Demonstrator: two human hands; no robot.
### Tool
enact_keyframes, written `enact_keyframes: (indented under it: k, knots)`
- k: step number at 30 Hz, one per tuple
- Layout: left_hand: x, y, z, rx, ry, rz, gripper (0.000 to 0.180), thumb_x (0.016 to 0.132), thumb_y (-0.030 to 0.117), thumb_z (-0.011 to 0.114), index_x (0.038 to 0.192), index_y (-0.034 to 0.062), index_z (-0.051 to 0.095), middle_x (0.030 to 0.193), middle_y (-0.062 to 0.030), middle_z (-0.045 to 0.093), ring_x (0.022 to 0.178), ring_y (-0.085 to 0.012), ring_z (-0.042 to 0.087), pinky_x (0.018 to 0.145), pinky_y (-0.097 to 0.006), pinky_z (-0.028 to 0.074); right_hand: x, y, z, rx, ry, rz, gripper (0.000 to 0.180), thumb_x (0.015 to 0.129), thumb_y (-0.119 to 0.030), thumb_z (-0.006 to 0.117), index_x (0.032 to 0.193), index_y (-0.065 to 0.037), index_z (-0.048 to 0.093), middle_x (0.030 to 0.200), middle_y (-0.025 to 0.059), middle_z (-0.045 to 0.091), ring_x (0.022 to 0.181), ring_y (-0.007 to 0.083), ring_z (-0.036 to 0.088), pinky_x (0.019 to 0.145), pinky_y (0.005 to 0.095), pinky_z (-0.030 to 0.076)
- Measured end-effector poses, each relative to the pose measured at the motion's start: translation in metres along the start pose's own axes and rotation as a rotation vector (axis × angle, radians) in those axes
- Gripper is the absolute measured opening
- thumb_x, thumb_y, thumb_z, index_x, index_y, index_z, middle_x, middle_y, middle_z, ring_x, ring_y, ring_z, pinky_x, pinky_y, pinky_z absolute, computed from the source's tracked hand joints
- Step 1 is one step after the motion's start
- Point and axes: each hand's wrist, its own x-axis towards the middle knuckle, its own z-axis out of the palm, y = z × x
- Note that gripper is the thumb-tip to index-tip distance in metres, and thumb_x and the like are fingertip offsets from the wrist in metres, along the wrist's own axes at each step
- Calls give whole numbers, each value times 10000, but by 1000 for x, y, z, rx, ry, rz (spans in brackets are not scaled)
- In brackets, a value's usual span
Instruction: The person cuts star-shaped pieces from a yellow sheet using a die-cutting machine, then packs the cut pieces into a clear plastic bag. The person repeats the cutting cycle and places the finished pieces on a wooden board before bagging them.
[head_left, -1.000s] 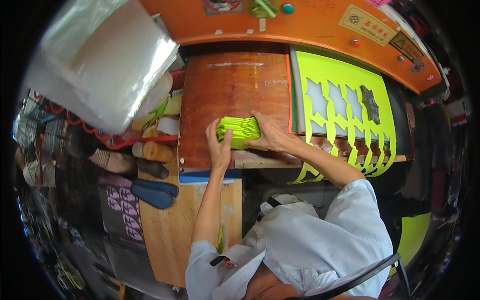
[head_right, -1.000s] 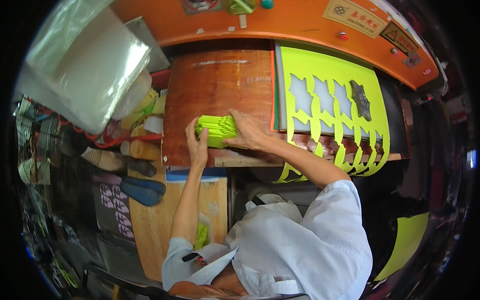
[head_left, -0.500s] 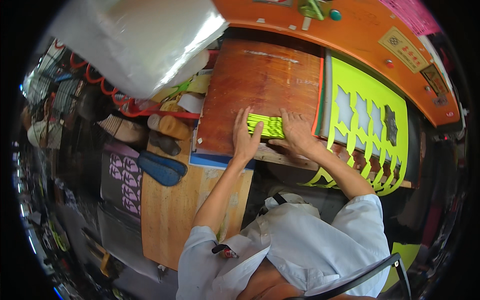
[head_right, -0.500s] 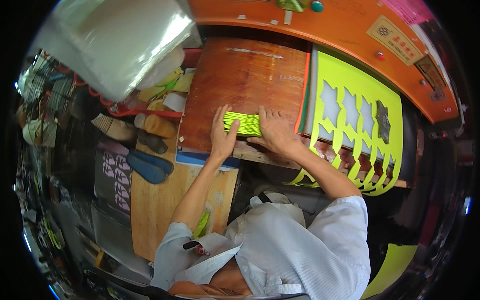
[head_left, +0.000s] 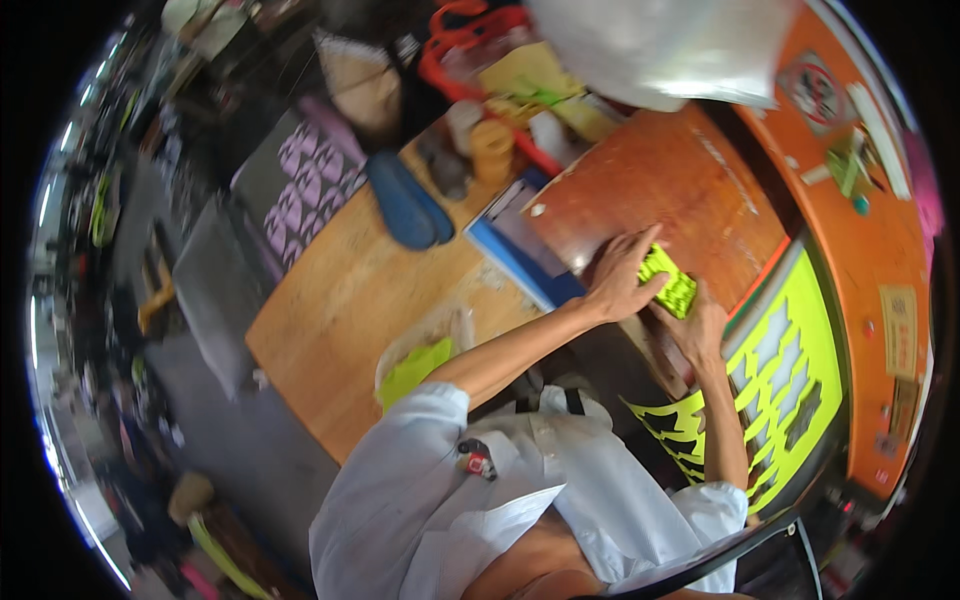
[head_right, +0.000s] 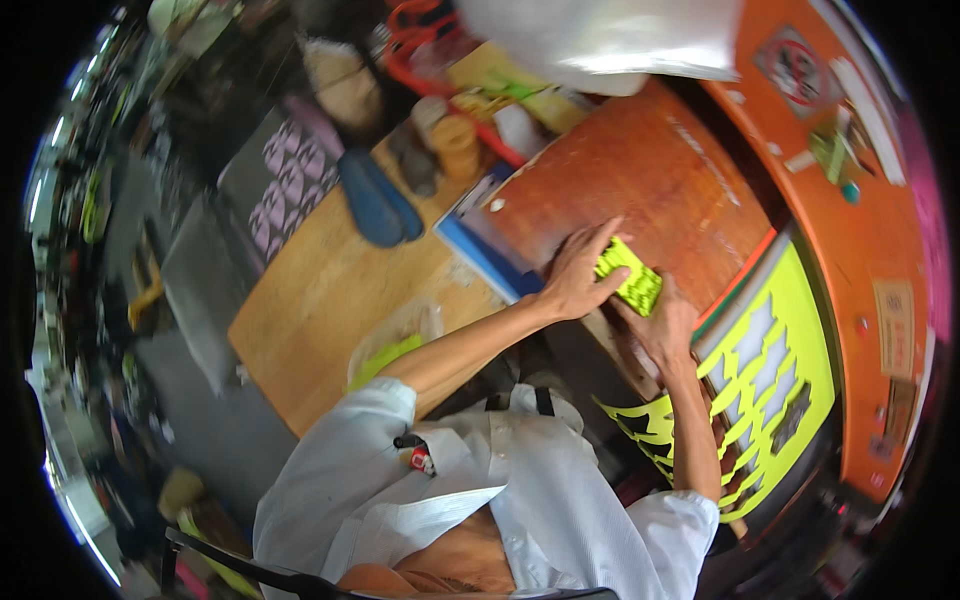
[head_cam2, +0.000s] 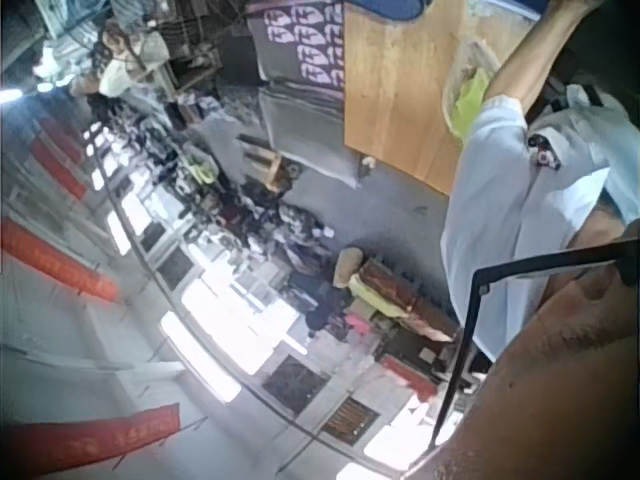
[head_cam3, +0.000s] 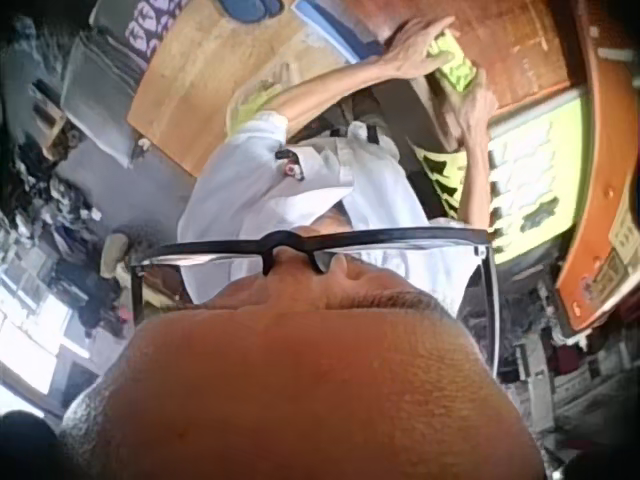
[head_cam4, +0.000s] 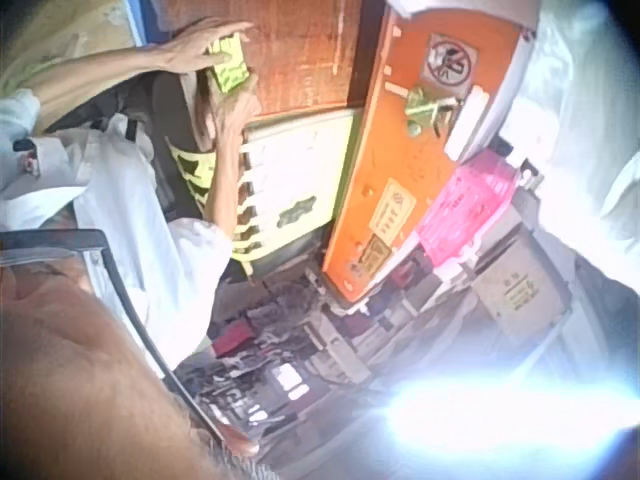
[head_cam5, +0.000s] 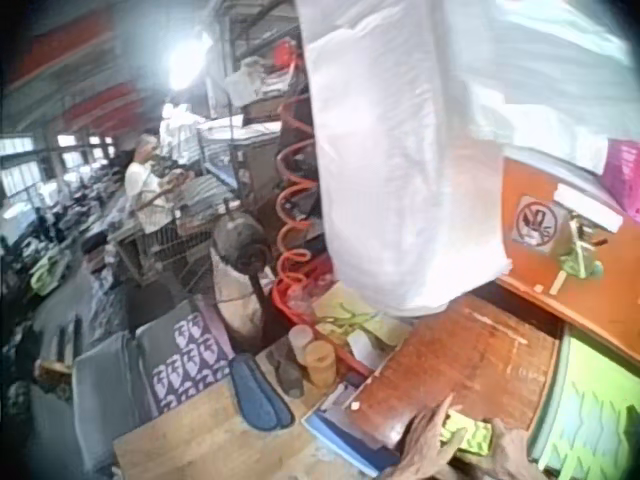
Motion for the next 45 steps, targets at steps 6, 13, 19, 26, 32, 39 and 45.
enact_keyframes:
  k: [6,13,19,26,32,39,45]
  knots:
    - [-8,24,-9,-53,0,-206,882,867,326,715,1574,-32,327,1368,-256,600,1311,-454,493,1191,-509,311,5,-10,-6,-7,-102,-7,641,764,-243,899,1299,-45,607,1035,247,736,950,410,735,810,464,577]
    - [-90,46,-100,54,156,-116,992,747,420,904,1510,-3,433,1215,-230,679,1070,-397,673,1018,-481,523,19,-93,-41,434,-728,-111,624,798,-202,882,1282,65,593,1057,117,744,923,213,712,850,366,582]
    - [-272,76,-156,-396,646,-931,731,895,245,846,1468,-31,485,1247,-137,680,1133,-193,648,976,-338,544,-4,-196,65,597,-1245,-258,639,802,-227,874,1306,85,636,1169,138,717,1105,206,661,1009,337,519]
    - [-378,85,-183,-203,1092,-965,659,947,268,800,1424,-81,509,1251,-164,683,1153,-201,650,987,-344,528,-70,-268,176,785,-1263,-250,612,876,-303,862,1292,94,653,1041,127,730,902,137,668,791,265,541]
    - [-389,66,-189,275,1066,-975,616,928,290,808,1362,-78,575,1172,-203,702,1088,-267,675,939,-382,534,-83,-296,188,626,-1029,-402,656,879,-380,855,1280,97,650,1008,146,739,882,208,695,787,308,553]
    - [-387,69,-209,331,945,-1150,618,887,304,835,1339,-51,608,1126,-215,701,1052,-285,662,922,-403,521,-95,-281,208,544,-631,-543,723,846,-424,862,1281,110,642,1119,221,733,967,325,719,857,381,570]
    - [-446,21,-211,40,1477,-935,550,940,274,776,1377,-9,600,1242,-137,679,1098,-206,638,938,-383,513,-63,-219,268,431,-527,-124,677,833,-449,855,1209,90,694,1046,209,746,928,247,730,820,364,582]
